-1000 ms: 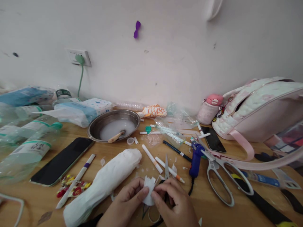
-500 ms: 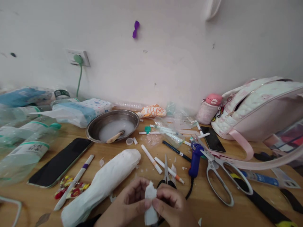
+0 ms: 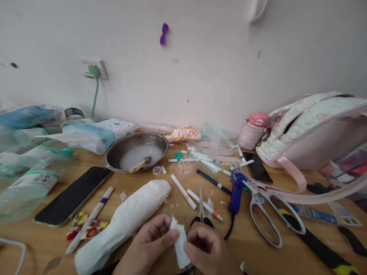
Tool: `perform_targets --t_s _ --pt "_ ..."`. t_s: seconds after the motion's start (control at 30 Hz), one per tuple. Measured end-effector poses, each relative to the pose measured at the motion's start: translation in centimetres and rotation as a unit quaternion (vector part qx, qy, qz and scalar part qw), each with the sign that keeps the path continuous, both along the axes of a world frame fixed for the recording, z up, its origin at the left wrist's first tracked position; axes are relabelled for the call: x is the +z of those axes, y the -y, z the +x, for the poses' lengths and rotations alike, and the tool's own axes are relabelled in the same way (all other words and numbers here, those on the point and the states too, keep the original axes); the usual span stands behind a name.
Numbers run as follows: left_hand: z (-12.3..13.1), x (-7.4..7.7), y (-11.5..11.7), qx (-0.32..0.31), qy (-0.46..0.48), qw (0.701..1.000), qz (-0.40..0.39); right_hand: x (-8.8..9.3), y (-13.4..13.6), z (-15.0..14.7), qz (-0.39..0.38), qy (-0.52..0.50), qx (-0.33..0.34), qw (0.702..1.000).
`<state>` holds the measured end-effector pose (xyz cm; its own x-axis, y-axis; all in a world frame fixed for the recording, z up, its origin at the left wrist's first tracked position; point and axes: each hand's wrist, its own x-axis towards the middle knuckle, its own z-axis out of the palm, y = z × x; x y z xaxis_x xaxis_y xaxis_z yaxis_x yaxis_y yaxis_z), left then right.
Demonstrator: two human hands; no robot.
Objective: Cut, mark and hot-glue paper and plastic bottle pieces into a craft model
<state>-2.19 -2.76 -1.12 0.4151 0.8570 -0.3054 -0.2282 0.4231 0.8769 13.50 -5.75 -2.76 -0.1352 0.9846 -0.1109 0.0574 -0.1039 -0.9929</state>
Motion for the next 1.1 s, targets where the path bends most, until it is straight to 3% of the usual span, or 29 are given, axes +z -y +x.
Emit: perform_targets --t_s 0.17,0.3,0.47,0.73,0.9,1.1 --pt "0.2 -0.1 0.3 -0.015 0.012 1.000 0.015 0.7 0.0 -0.1 0.011 0.021 -0.002 1.000" --pt "0.3 0.0 0.4 0.010 0.029 0.999 0.025 1.4 0.0 -0.2 0.038 0.024 -0.003 0.999" --pt "0.3 0.7 0.2 -0.030 -0.025 0.999 0.018 2.2 0.1 -0.5 0.068 0.077 -0.010 0.995" --pt "0.4 0.8 0.2 -0.054 0.002 0.998 -0.012 1.8 0.2 -0.5 0.126 0.140 -0.018 0.982" --pt "0.6 0.9 0.6 -0.002 0.043 0.996 -0.078 1.9 0.3 -0.6 0.150 0.149 -0.026 0.977" --pt "0.5 -0.1 0.3 -0.002 0.073 0.996 -0.048 1.5 0.4 -0.8 0.144 0.112 -0.029 0.983"
